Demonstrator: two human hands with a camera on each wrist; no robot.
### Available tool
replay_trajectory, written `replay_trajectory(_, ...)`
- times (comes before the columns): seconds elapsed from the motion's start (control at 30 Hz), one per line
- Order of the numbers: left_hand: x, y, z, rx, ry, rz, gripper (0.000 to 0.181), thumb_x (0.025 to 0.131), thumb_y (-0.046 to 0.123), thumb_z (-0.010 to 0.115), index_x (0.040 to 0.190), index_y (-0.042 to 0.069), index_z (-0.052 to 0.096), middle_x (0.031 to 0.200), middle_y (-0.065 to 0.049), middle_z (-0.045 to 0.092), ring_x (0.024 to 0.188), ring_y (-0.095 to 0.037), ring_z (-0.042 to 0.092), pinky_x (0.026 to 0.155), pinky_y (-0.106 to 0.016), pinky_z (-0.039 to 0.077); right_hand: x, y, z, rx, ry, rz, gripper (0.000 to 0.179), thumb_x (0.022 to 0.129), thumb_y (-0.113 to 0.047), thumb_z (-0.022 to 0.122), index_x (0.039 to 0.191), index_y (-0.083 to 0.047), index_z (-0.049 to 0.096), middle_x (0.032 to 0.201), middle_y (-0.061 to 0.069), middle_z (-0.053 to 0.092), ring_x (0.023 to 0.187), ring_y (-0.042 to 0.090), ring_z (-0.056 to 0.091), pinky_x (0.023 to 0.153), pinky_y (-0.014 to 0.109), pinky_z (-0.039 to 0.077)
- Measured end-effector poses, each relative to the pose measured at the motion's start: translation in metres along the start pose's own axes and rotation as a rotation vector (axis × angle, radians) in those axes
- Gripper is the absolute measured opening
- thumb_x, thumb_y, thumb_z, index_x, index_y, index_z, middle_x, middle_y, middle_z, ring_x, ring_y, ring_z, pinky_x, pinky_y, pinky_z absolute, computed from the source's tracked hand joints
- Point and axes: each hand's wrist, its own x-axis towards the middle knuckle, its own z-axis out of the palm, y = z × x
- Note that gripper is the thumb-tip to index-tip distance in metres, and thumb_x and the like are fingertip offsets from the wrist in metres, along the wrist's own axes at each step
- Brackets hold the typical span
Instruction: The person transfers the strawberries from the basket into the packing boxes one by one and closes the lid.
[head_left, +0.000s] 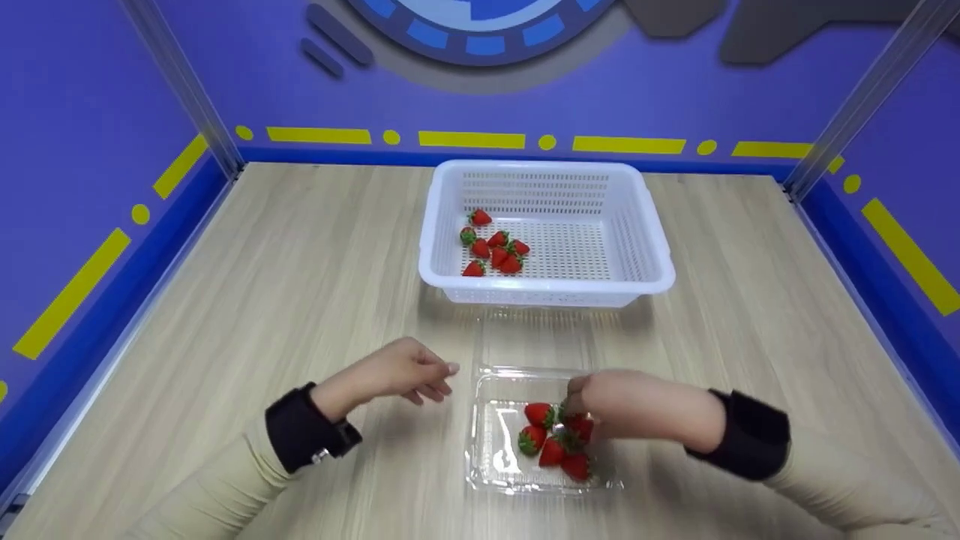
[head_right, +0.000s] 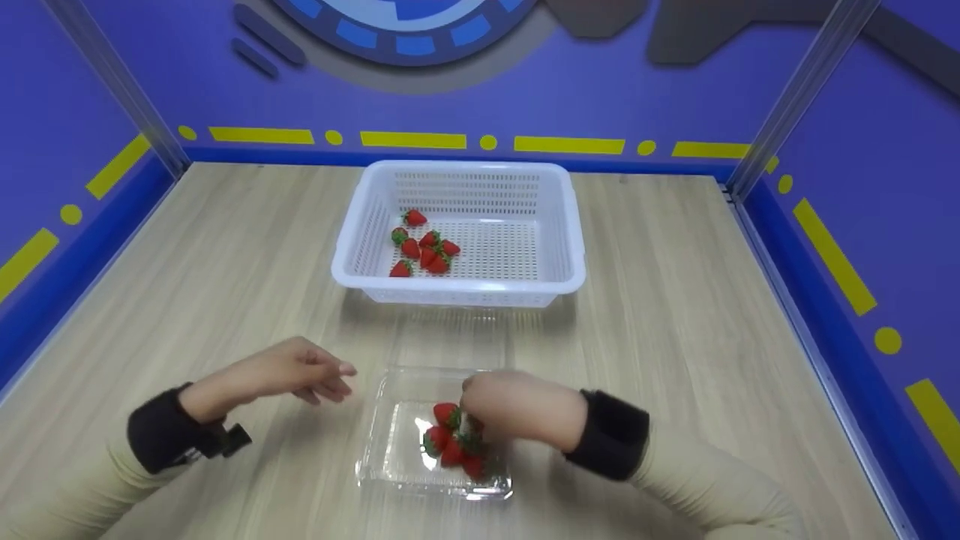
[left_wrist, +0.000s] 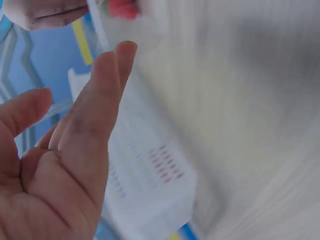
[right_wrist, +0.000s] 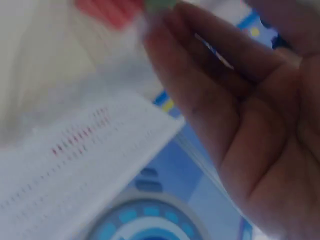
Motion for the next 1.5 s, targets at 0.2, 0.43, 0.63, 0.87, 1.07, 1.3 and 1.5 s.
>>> replay_trajectory(0.2, -0.018, 0.041, -0.050, 0.032, 0.084, 0.133, 0.035, 0.107, 0.022, 0.053, 0.124, -0.005, 0.067, 0.122, -0.026, 0.072, 0.114, -0.038, 0.071, 0.094, -0.038, 0.062, -0.004, 0.018, -0.067, 0.032, 0.130, -0.048, 0.036, 0.081, -0.008, 0.082, 0.116, -0.001, 0.073, 0.109, 0.013, 0.076, 0.100, 0.028, 0.072, 0.089, 0.040, 0.062)
replay_trajectory(0.43, -0.023, 0.089, -0.104, 0.013, 0.228, 0.165, 0.038, 0.106, 0.022, 0.056, 0.135, -0.001, 0.061, 0.130, -0.022, 0.070, 0.110, -0.022, 0.072, 0.092, -0.022, 0.060, 0.001, 0.048, -0.146, 0.073, 0.294, -0.036, 0.026, 0.088, -0.006, 0.078, 0.113, -0.001, 0.075, 0.107, 0.014, 0.078, 0.095, 0.027, 0.072, 0.086, 0.046, 0.063)
replay_trajectory(0.63, 0.010, 0.103, -0.148, 0.028, 0.453, 0.131, 0.037, 0.098, 0.018, 0.067, 0.132, 0.001, 0.067, 0.123, -0.012, 0.076, 0.100, -0.011, 0.072, 0.095, -0.028, 0.061, 0.023, 0.074, -0.195, 0.114, 0.423, 0.095, 0.027, 0.090, -0.005, 0.075, 0.116, 0.003, 0.073, 0.112, 0.021, 0.075, 0.100, 0.034, 0.072, 0.094, 0.051, 0.061)
replay_trajectory(0.87, 0.048, 0.085, -0.174, -0.049, 0.503, 0.096, 0.042, 0.099, 0.024, 0.068, 0.133, -0.001, 0.064, 0.103, 0.002, 0.075, 0.093, -0.006, 0.069, 0.110, -0.041, 0.054, 0.067, 0.104, -0.209, 0.241, 0.450, 0.199, 0.038, 0.094, -0.010, 0.071, 0.130, 0.001, 0.066, 0.130, 0.022, 0.069, 0.120, 0.036, 0.066, 0.107, 0.049, 0.054)
replay_trajectory(1.07, 0.075, 0.066, -0.181, -0.073, 0.527, 0.029, 0.040, 0.099, 0.019, 0.067, 0.131, -0.004, 0.064, 0.124, -0.014, 0.073, 0.103, -0.016, 0.070, 0.111, -0.040, 0.053, 0.105, 0.131, -0.193, 0.281, 0.398, 0.260, 0.041, 0.095, -0.013, 0.072, 0.133, 0.000, 0.065, 0.131, 0.023, 0.068, 0.122, 0.037, 0.065, 0.108, 0.049, 0.053)
replay_trajectory(1.3, 0.105, 0.050, -0.173, -0.030, 0.574, -0.070, 0.039, 0.096, 0.017, 0.070, 0.127, -0.006, 0.067, 0.135, -0.024, 0.067, 0.111, -0.026, 0.070, 0.105, -0.037, 0.057, 0.141, 0.161, -0.163, 0.296, 0.312, 0.300, 0.038, 0.092, -0.010, 0.074, 0.126, 0.004, 0.068, 0.126, 0.027, 0.070, 0.116, 0.039, 0.066, 0.104, 0.049, 0.055)
replay_trajectory(1.5, 0.126, 0.045, -0.155, 0.086, 0.540, -0.161, 0.039, 0.093, 0.021, 0.075, 0.122, -0.006, 0.070, 0.117, -0.020, 0.072, 0.090, -0.018, 0.063, 0.093, -0.031, 0.060, 0.158, 0.176, -0.134, 0.284, 0.178, 0.379, 0.039, 0.090, -0.010, 0.075, 0.126, 0.004, 0.069, 0.124, 0.026, 0.071, 0.114, 0.038, 0.065, 0.103, 0.048, 0.055)
